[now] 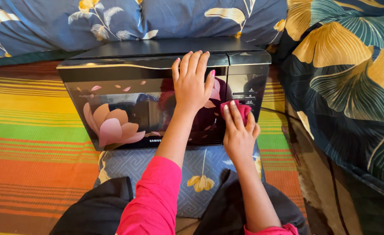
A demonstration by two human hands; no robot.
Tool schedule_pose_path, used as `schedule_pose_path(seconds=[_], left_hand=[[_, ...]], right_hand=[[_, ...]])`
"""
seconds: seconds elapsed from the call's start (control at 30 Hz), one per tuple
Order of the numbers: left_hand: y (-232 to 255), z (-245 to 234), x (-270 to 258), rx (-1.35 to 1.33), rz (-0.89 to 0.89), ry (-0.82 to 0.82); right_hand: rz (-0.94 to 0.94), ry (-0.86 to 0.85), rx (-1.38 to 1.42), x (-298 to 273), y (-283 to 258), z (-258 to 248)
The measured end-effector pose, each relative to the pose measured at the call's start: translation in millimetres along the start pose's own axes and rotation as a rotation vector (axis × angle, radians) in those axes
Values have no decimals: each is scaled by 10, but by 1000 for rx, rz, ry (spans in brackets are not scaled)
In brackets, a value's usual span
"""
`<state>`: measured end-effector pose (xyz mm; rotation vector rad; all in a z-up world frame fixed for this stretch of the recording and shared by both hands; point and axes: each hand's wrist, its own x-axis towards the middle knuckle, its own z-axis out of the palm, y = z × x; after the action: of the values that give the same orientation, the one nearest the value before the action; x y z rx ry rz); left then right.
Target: The person wipes the exterior of a black Samsung microwave with a pink cloth. They clean the control panel, door, and top surface in a repetitive wiping motion.
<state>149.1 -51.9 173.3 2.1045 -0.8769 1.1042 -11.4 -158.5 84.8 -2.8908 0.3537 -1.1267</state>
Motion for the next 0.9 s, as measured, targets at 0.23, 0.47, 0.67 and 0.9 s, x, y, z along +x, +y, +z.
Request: schedule_pose_path(seconds=[0.23, 0.47, 0.67, 0.9], left_hand=[[74, -151, 32, -12, -8, -76], [85, -265, 92, 59, -2, -235], [117, -398, 162, 96, -28, -398], [116, -475, 228, 79, -60, -470]], right_hand=[[138, 122, 2, -109, 450, 165], [231, 294, 207, -274, 889, 170], [106, 315, 140, -61, 565, -85], [121, 176, 2, 155, -250, 66]])
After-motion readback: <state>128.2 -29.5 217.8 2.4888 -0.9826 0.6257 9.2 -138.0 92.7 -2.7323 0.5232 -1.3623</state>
